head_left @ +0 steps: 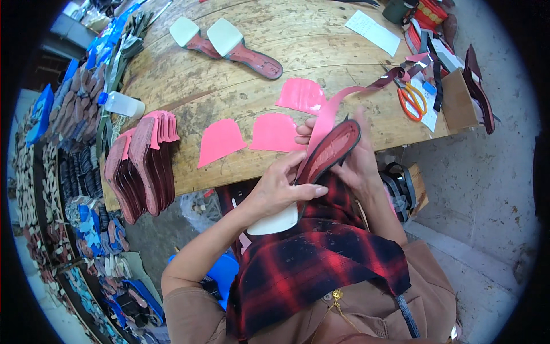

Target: The person assembles pink flip-flops by hand at a wooden workbench. They apply pink insoles to the soles, attach straps, and trim excess material using a knife. The finished slippers are stacked and placed into a blue bin.

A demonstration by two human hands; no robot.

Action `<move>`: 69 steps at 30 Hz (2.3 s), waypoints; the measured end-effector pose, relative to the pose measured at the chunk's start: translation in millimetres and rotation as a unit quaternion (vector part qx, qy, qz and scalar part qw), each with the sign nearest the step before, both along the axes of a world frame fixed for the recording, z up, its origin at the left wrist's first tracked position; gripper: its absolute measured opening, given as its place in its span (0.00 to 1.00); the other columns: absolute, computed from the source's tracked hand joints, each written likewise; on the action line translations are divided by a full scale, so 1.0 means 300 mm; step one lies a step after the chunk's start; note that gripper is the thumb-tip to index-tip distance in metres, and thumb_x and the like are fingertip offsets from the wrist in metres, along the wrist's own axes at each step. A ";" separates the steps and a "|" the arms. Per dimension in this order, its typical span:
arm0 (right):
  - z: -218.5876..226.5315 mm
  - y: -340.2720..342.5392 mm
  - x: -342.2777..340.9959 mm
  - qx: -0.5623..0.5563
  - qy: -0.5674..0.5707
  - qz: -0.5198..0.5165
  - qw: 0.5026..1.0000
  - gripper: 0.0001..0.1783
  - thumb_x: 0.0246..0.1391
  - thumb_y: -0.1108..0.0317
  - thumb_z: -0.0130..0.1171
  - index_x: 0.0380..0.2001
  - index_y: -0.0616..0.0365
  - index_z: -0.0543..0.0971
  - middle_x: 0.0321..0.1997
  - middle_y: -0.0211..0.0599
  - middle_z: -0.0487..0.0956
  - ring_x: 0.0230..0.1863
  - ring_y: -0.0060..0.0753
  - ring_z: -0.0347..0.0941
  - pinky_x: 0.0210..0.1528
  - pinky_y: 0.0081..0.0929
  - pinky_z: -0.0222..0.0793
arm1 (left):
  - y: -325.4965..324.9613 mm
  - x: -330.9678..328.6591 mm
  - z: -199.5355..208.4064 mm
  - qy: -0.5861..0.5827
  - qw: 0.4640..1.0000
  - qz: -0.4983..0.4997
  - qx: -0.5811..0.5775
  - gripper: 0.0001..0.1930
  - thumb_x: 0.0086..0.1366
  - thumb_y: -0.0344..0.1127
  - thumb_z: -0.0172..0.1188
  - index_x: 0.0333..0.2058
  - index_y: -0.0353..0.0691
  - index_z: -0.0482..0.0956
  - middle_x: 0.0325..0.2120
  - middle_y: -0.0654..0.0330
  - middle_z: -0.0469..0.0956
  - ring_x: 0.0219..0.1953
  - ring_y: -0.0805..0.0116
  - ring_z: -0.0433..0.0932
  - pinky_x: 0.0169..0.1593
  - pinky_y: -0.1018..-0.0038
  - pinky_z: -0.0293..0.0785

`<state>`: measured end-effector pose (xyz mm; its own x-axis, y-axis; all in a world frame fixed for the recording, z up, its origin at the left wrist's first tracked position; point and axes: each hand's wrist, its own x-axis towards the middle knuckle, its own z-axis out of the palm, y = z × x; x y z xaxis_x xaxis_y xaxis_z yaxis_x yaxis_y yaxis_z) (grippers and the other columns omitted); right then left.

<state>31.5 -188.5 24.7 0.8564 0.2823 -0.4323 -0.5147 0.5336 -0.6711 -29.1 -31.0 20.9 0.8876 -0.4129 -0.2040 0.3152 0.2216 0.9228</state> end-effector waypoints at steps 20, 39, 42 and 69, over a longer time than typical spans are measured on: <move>-0.095 -0.108 0.008 0.214 -0.150 -0.018 0.965 0.21 0.66 0.57 0.44 0.24 0.59 0.73 0.22 0.43 0.74 0.28 0.43 0.70 0.40 0.39 0.67 | 0.057 0.117 -0.033 -0.056 0.965 -0.169 0.191 0.21 0.71 0.49 0.51 0.38 0.34 0.82 0.25 0.67 0.78 0.30 0.80 0.73 0.35 0.74 0.71; 0.052 0.080 0.014 0.009 -0.149 -0.085 0.985 0.24 0.69 0.54 0.44 0.49 0.67 0.74 0.37 0.48 0.83 0.38 0.38 0.81 0.47 0.36 0.77 | 0.024 0.097 0.115 -0.299 0.883 0.055 0.358 0.47 0.41 0.49 0.77 0.57 0.35 0.65 0.49 0.45 0.75 0.53 0.48 0.75 0.55 0.62 0.71; 0.107 0.087 0.023 0.018 -0.192 0.006 0.981 0.26 0.70 0.54 0.41 0.56 0.67 0.70 0.45 0.50 0.81 0.46 0.39 0.78 0.55 0.38 0.72 | 0.033 0.104 0.100 -0.258 0.901 0.075 0.341 0.46 0.40 0.48 0.78 0.56 0.36 0.67 0.51 0.43 0.73 0.57 0.51 0.72 0.59 0.64 0.68; -0.048 -0.076 -0.048 -0.261 -0.445 -0.155 0.842 0.11 0.59 0.75 0.55 0.42 0.66 0.82 0.42 0.37 0.84 0.32 0.18 0.77 0.32 0.17 0.70 | -0.140 0.316 -0.045 -0.352 0.864 0.262 0.246 0.39 0.43 0.36 0.75 0.57 0.37 0.72 0.40 0.51 0.82 0.44 0.61 0.82 0.49 0.68 0.77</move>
